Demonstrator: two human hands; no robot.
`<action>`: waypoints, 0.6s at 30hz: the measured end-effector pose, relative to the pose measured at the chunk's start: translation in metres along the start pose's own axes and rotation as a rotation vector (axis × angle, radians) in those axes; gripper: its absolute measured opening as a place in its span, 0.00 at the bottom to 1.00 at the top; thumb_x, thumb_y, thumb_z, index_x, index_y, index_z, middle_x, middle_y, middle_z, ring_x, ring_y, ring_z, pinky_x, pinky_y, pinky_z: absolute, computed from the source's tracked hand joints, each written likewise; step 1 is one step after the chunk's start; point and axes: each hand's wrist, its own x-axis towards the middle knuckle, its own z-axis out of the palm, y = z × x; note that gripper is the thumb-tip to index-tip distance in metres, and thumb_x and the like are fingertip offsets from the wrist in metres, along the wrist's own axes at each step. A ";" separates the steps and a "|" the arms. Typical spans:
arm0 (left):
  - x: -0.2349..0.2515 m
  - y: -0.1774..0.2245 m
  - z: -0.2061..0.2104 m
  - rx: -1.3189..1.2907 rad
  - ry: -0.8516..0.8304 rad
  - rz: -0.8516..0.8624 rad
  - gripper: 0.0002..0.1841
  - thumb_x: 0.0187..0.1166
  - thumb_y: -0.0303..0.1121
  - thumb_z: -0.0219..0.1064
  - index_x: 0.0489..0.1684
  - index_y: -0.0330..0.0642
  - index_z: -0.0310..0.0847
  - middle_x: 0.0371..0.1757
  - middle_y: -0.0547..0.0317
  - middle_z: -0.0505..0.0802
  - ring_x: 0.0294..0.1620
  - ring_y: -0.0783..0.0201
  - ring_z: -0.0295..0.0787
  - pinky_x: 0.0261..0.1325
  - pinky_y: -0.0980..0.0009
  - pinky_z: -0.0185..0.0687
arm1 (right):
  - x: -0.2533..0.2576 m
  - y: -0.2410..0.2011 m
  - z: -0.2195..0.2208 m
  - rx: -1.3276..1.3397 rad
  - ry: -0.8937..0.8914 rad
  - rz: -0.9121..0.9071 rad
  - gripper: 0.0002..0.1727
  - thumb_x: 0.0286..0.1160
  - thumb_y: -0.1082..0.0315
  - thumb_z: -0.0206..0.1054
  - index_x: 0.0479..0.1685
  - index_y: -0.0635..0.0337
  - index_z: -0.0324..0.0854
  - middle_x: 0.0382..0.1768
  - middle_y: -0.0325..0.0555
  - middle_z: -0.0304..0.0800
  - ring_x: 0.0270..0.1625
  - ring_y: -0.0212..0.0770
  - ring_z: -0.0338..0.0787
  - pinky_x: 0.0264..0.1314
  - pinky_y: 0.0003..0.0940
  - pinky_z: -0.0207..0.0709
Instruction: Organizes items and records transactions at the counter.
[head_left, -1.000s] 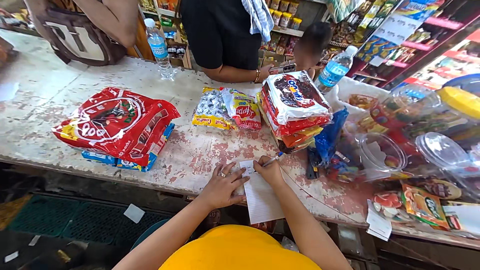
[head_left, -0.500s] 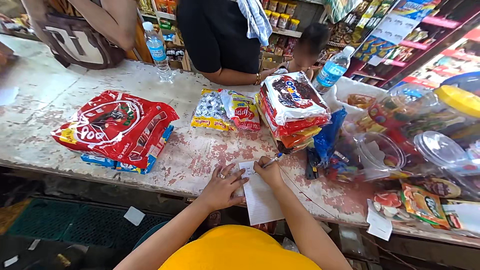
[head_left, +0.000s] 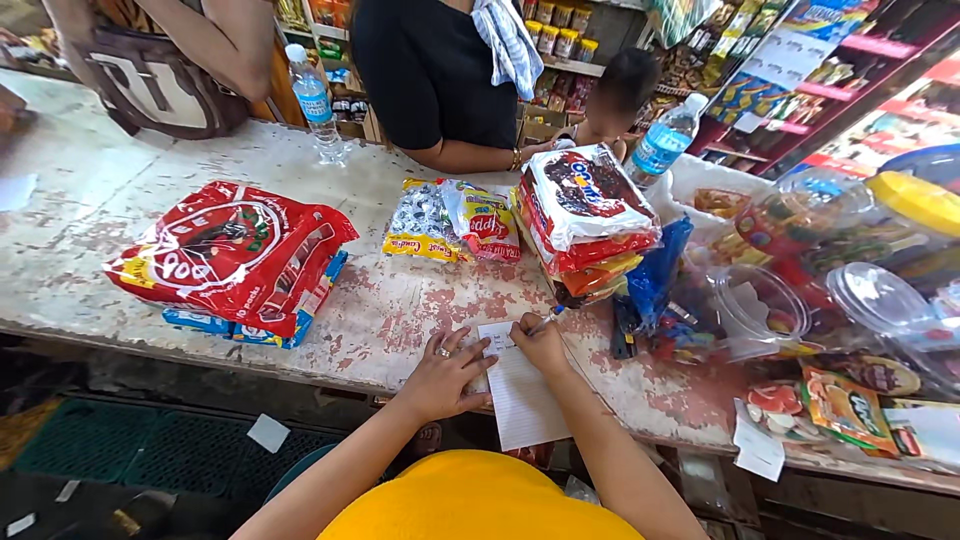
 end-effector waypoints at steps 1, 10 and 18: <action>0.000 -0.001 0.000 0.004 0.011 0.004 0.35 0.82 0.71 0.45 0.82 0.67 0.74 0.89 0.65 0.74 0.93 0.42 0.56 0.82 0.27 0.49 | 0.000 0.000 -0.004 0.029 0.044 -0.003 0.16 0.68 0.73 0.67 0.12 0.58 0.71 0.12 0.29 0.69 0.19 0.19 0.68 0.25 0.18 0.63; -0.004 -0.001 0.006 0.010 0.193 0.018 0.29 0.82 0.65 0.52 0.69 0.62 0.86 0.73 0.56 0.88 0.84 0.43 0.72 0.80 0.33 0.62 | -0.003 0.010 -0.029 0.055 0.076 0.167 0.15 0.69 0.72 0.72 0.16 0.59 0.75 0.14 0.32 0.78 0.19 0.22 0.78 0.28 0.21 0.75; -0.005 -0.002 0.008 0.040 0.207 0.022 0.29 0.82 0.65 0.51 0.69 0.63 0.86 0.72 0.59 0.89 0.83 0.46 0.74 0.80 0.36 0.62 | -0.006 0.015 -0.025 -0.069 0.083 0.095 0.16 0.70 0.70 0.69 0.14 0.59 0.74 0.14 0.30 0.71 0.20 0.20 0.70 0.28 0.21 0.65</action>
